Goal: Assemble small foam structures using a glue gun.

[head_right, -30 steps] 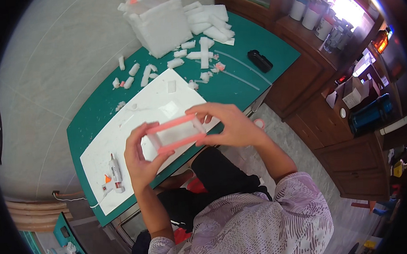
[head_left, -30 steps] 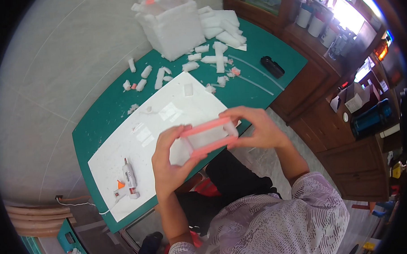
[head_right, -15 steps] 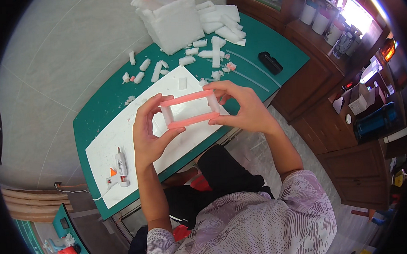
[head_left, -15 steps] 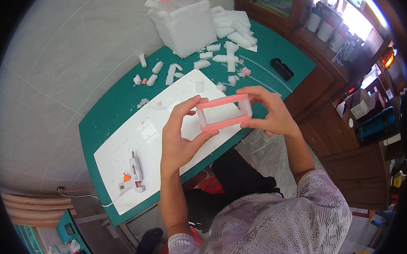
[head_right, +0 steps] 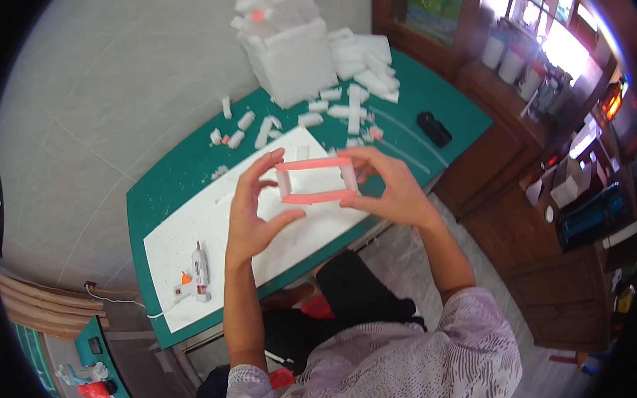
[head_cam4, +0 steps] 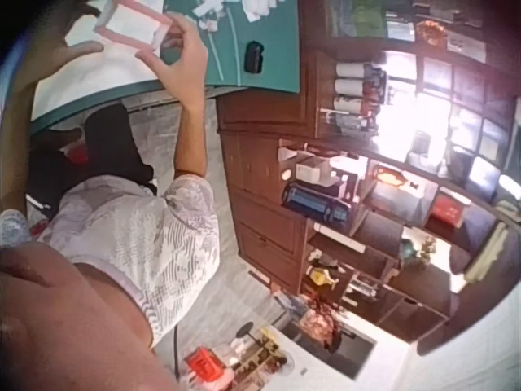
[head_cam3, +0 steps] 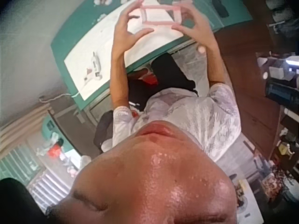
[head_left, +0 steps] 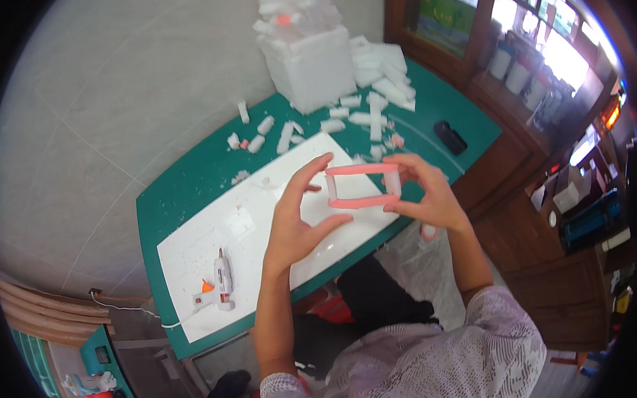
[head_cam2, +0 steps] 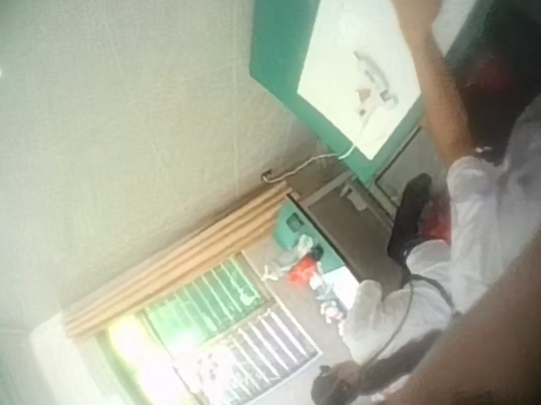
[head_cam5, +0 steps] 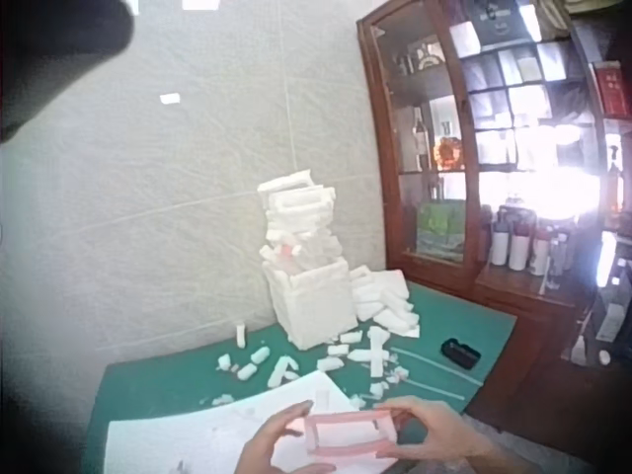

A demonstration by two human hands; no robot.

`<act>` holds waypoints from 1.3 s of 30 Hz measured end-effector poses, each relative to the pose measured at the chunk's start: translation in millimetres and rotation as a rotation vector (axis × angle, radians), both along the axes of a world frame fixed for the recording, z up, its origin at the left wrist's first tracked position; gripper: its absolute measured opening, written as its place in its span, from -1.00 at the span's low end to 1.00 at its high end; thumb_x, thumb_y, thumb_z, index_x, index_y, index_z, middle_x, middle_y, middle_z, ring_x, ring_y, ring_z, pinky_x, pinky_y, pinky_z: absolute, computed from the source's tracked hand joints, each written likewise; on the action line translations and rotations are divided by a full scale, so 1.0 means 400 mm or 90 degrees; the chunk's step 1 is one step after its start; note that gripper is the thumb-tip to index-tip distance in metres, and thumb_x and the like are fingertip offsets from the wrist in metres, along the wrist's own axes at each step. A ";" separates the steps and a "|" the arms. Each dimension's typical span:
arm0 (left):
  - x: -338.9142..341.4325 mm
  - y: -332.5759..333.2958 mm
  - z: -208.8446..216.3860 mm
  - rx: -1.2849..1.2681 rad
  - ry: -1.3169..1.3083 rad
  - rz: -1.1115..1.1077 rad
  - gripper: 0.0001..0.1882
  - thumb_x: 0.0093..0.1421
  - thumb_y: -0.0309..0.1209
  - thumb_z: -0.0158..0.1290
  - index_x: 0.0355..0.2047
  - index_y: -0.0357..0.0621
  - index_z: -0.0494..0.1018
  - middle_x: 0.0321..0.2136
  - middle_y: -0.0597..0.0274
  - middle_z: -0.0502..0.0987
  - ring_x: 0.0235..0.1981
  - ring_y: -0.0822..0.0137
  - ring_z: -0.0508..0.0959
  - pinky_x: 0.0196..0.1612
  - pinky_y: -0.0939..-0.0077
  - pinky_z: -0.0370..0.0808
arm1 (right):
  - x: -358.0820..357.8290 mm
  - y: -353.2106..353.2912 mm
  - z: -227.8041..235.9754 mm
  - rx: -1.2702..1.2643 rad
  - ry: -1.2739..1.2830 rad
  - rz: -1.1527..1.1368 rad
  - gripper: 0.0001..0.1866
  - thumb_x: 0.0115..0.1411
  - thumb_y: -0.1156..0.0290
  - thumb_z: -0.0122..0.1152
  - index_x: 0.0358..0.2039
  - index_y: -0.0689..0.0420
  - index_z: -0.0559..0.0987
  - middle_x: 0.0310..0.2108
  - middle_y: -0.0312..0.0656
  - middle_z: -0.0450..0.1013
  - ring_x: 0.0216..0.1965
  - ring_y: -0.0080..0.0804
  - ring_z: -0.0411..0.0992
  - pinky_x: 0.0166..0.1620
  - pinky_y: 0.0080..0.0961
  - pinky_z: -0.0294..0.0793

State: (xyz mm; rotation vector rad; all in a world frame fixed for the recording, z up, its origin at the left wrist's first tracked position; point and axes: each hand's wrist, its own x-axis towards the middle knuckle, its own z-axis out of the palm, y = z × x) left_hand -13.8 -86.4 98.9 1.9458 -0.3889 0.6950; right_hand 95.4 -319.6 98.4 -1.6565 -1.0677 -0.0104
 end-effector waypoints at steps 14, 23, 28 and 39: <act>0.046 0.067 -0.266 0.162 0.085 0.148 -0.56 0.10 -0.50 0.12 0.02 -0.26 0.37 -0.01 -0.05 0.39 0.00 0.00 0.43 0.08 0.31 0.38 | 0.313 0.127 0.309 0.132 -0.296 -0.159 -0.33 -0.08 0.34 0.48 0.06 0.15 0.39 0.03 -0.20 0.29 0.01 -0.38 0.34 -0.12 -0.50 0.47; 0.047 0.058 -0.307 0.261 0.106 0.203 -0.63 0.08 -0.51 0.09 -0.06 -0.23 0.43 -0.11 0.00 0.43 -0.06 -0.01 0.42 0.00 0.23 0.37 | 0.655 0.372 0.579 0.100 -0.486 -0.303 -0.28 -0.04 0.07 0.45 0.07 0.19 0.43 0.01 -0.03 0.38 -0.02 -0.20 0.41 -0.03 -0.29 0.46; 0.041 0.058 -0.312 0.263 0.128 0.207 -0.62 0.10 -0.48 0.10 -0.04 -0.21 0.42 -0.10 0.01 0.43 -0.06 0.00 0.42 -0.01 0.23 0.36 | 0.854 0.473 0.652 0.047 -0.402 -0.350 -0.16 -0.09 -0.11 0.43 0.09 0.21 0.44 0.04 0.03 0.39 0.01 -0.17 0.42 0.04 -0.28 0.42; 0.037 0.051 -0.320 0.295 0.160 0.220 -0.61 0.11 -0.46 0.10 -0.02 -0.16 0.42 -0.05 0.05 0.41 -0.03 0.06 0.41 -0.04 0.24 0.35 | 1.019 0.584 0.667 0.052 -0.099 -0.293 -0.17 -0.05 -0.25 0.32 -0.01 0.27 0.55 -0.02 -0.03 0.49 0.01 -0.25 0.45 0.07 -0.35 0.38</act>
